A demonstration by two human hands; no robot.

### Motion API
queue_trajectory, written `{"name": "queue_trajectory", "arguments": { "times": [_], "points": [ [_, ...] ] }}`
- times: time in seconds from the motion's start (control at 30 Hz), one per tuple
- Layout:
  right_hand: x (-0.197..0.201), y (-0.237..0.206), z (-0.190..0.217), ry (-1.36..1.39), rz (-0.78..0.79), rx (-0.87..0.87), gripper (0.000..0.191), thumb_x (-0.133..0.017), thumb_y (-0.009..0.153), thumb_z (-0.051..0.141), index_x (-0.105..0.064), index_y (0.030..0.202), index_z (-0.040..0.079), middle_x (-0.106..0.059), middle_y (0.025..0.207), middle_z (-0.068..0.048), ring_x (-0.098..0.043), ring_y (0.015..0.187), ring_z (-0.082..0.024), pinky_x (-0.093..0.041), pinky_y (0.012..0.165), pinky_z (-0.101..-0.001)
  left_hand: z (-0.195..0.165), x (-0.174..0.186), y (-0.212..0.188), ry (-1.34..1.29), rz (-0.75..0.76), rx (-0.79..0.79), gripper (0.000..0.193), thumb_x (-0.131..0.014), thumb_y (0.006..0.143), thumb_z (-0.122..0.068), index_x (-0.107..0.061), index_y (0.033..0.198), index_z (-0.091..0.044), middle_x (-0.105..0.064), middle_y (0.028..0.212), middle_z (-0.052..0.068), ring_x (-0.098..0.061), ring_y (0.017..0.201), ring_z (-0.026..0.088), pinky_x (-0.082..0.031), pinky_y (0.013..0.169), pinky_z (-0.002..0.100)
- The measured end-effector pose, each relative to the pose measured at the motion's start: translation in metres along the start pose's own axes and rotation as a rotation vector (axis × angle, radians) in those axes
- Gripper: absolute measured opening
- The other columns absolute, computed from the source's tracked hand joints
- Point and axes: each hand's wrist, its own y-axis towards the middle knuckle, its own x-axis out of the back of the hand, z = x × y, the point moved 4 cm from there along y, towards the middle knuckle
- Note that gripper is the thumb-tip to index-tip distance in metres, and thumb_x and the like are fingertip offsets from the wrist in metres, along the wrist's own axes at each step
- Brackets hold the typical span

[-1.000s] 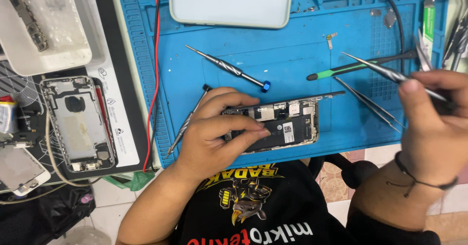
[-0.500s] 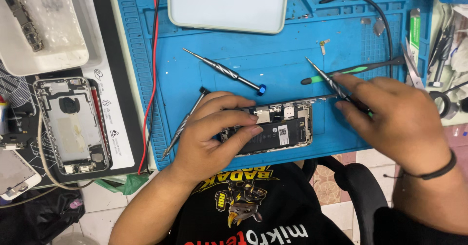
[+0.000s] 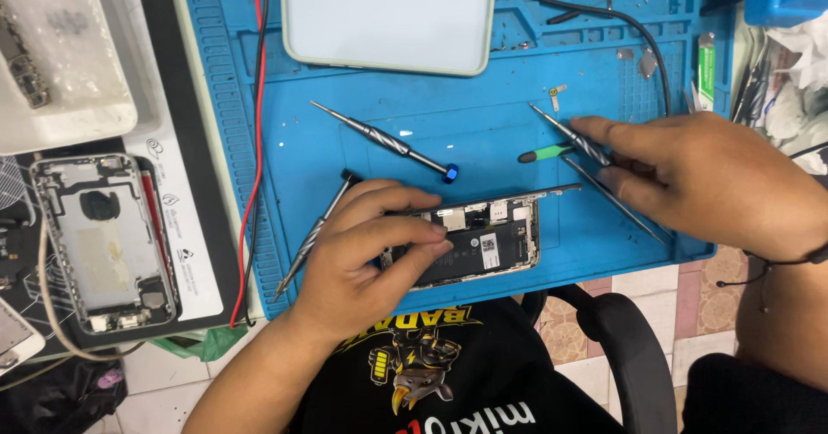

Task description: The person pries open a smartphone on a blue repair mat, lifting the screen assembly away from the body. They use a metal pry tool to work around the internal components and disconnect the battery connector, holding the phone steady with the other hand.

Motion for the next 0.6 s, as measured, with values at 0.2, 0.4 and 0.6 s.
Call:
{"name": "queue_trajectory", "arguments": {
  "times": [0.2,0.4,0.6],
  "points": [
    [-0.001,-0.008,-0.012,0.04,0.073,-0.102,0.057,-0.069,0.094,0.024,-0.058,0.15,0.028,-0.067,0.071,-0.013,-0.066,0.057,-0.025,-0.052,0.058,-0.0392,0.0,0.0,0.001,-0.002,0.016,-0.005,0.023,-0.085,0.083,-0.004,-0.074,0.102,-0.011,-0.073,0.117,0.009,-0.068,0.11,0.027,-0.054,0.093,0.037],
    [-0.007,-0.03,-0.034,0.36,-0.233,0.046,0.045,-0.064,0.092,0.013,-0.067,0.137,0.011,-0.066,0.072,-0.006,-0.062,0.06,-0.015,-0.05,0.052,-0.0294,0.002,0.001,0.001,-0.018,0.029,0.001,0.024,-0.084,0.079,-0.003,-0.076,0.099,-0.012,-0.072,0.117,0.009,-0.067,0.11,0.027,-0.055,0.091,0.037],
    [-0.027,-0.034,-0.048,0.48,-0.434,-0.021,0.032,-0.069,0.093,0.009,-0.071,0.124,0.003,-0.061,0.072,-0.007,-0.058,0.061,-0.013,-0.046,0.057,-0.0285,0.001,0.001,0.003,-0.012,0.042,-0.008,0.025,-0.086,0.076,-0.003,-0.077,0.096,-0.014,-0.07,0.117,0.01,-0.067,0.112,0.029,-0.056,0.09,0.038]
  ]
}}
